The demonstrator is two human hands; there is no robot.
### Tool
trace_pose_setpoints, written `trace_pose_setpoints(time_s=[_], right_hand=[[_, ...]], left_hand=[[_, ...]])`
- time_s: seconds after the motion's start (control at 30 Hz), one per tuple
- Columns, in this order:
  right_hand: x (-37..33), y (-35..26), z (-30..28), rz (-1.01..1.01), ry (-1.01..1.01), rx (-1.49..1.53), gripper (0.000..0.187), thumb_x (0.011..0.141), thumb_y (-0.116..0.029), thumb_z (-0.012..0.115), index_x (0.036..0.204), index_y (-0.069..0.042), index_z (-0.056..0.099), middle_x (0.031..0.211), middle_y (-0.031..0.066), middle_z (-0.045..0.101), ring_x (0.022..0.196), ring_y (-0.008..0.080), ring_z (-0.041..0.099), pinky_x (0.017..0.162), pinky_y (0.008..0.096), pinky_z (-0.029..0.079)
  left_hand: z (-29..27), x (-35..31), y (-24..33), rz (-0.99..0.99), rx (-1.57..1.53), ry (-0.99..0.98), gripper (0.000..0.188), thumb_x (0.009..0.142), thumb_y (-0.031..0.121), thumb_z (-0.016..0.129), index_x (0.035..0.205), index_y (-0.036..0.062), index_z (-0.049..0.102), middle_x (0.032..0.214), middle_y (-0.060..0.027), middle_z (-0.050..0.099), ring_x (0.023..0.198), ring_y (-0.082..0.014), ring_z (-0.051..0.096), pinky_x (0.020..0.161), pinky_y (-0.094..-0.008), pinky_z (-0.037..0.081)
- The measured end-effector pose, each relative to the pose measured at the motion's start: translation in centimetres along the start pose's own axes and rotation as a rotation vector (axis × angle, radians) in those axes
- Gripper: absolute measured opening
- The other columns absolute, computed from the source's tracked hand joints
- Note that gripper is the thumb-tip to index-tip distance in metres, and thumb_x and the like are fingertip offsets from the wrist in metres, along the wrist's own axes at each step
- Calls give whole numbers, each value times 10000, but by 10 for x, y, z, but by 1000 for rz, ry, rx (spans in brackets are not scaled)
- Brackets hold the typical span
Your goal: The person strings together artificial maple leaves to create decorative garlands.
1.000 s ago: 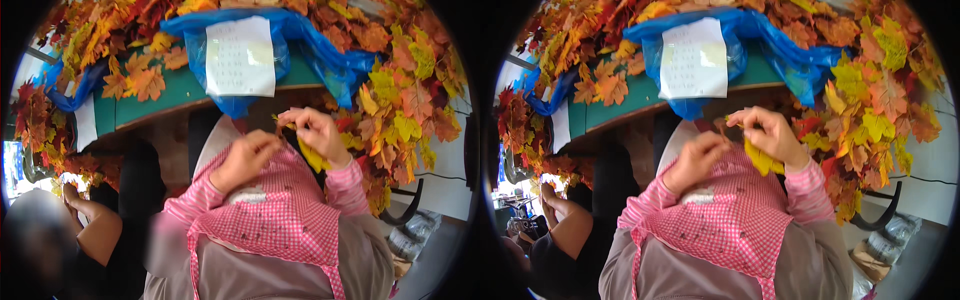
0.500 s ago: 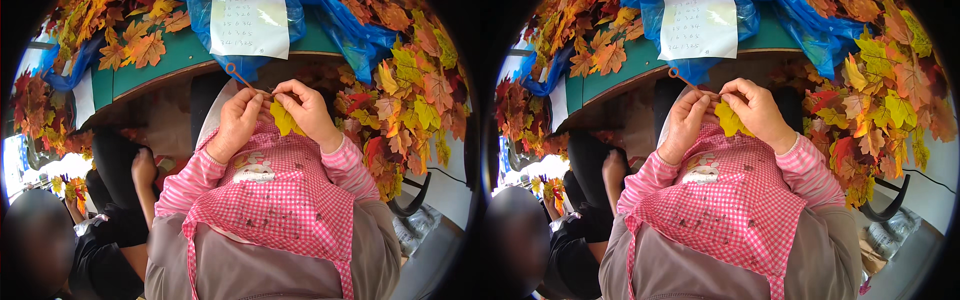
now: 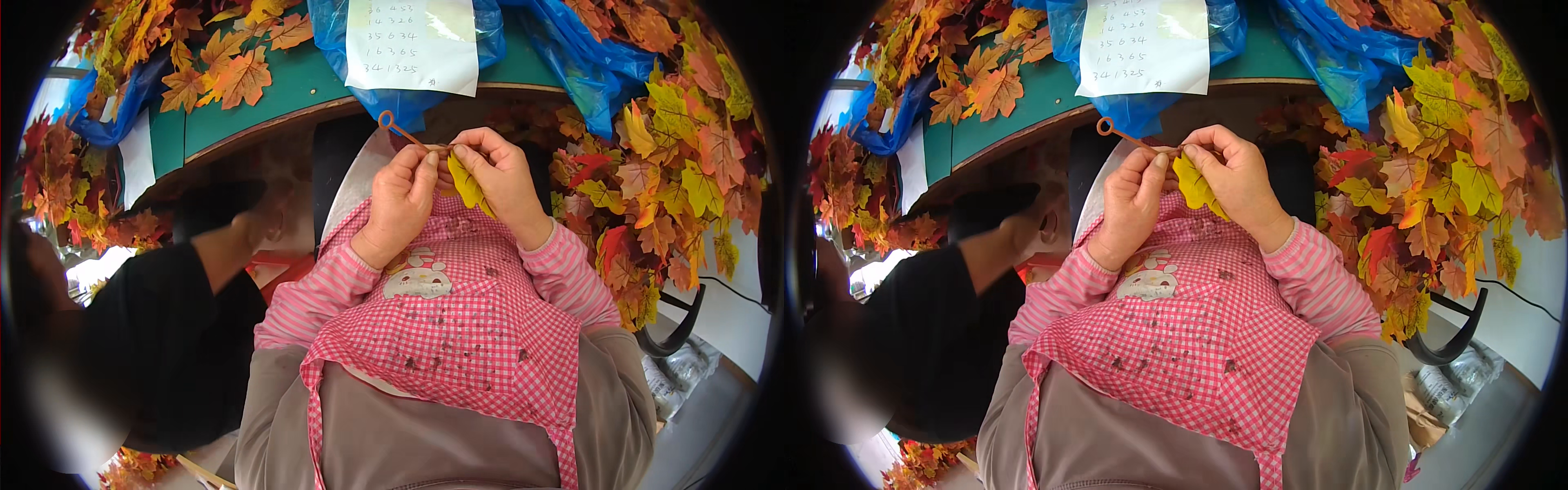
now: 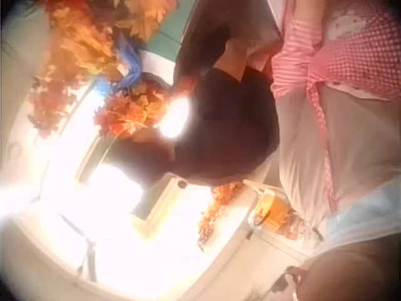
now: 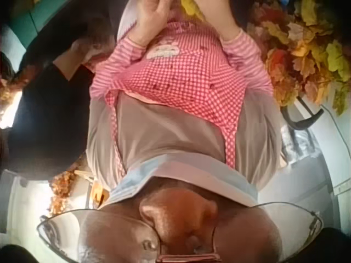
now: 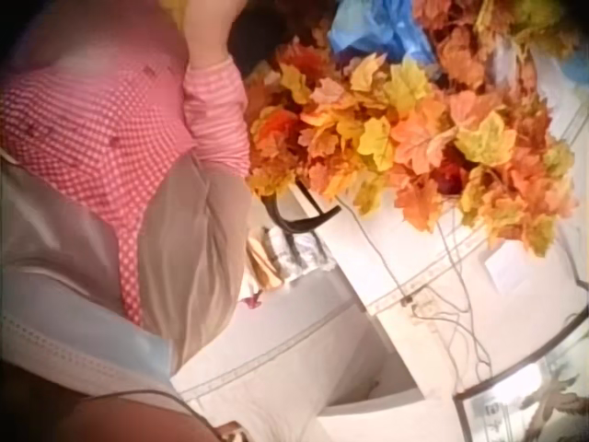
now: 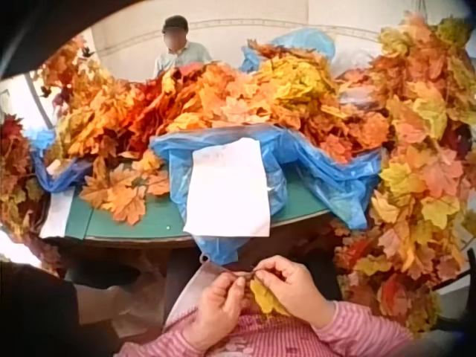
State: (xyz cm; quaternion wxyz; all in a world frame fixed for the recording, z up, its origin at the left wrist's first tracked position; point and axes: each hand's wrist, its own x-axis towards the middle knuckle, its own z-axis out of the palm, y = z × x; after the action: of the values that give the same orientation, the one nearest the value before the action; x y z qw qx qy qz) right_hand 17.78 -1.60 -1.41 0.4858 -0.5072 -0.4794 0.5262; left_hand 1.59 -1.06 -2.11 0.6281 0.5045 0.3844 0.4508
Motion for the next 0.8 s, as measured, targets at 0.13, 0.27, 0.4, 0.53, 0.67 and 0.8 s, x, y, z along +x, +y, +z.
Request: trace_pose_setpoints(time_s=[0.13, 0.27, 0.4, 0.53, 0.67, 0.8], right_hand=[[0, -1, 1, 67, 16, 117, 119, 968, -82, 576, 1020, 12, 628, 911, 27, 658, 818, 72, 608, 719, 216, 507], [2, 0, -2, 81, 17, 113, 122, 969, -84, 577, 1025, 14, 624, 906, 32, 658, 811, 73, 609, 714, 216, 507], [3, 1, -3, 72, 13, 110, 124, 971, -89, 579, 1023, 15, 622, 898, 28, 656, 797, 66, 602, 700, 211, 502], [3, 0, -2, 74, 17, 122, 123, 970, -90, 581, 1017, 15, 624, 895, 23, 654, 794, 62, 600, 693, 209, 499], [3, 2, -2, 83, 18, 149, 124, 970, -90, 582, 1020, 16, 624, 900, 27, 654, 803, 64, 602, 698, 209, 502], [3, 2, -1, 71, -6, 121, 131, 975, -98, 583, 1038, 9, 625, 918, 30, 651, 814, 67, 606, 714, 202, 506]], left_hand=[[3, 0, -2, 17, 18, 25, 192, 1024, 114, 492, 1086, -25, 608, 985, -65, 665, 861, -115, 647, 764, -243, 550], [2, 1, -6, 34, 10, 14, 194, 1026, 118, 486, 1089, -20, 606, 994, -68, 662, 866, -118, 648, 757, -241, 552], [7, 4, -4, 72, -26, 63, 171, 1016, 69, 471, 1053, -39, 597, 899, -96, 690, 791, -140, 685, 712, -248, 570], [6, 5, -7, 68, -6, 59, 171, 1016, 73, 473, 1061, -38, 595, 905, -96, 690, 789, -142, 686, 713, -251, 570], [7, 4, -6, 70, 8, 59, 162, 1015, 73, 477, 1043, -37, 592, 902, -96, 689, 778, -140, 686, 706, -251, 571], [8, 4, -7, 94, 27, 60, 149, 1017, 71, 476, 1015, -35, 580, 889, -88, 683, 783, -138, 688, 698, -242, 572]])
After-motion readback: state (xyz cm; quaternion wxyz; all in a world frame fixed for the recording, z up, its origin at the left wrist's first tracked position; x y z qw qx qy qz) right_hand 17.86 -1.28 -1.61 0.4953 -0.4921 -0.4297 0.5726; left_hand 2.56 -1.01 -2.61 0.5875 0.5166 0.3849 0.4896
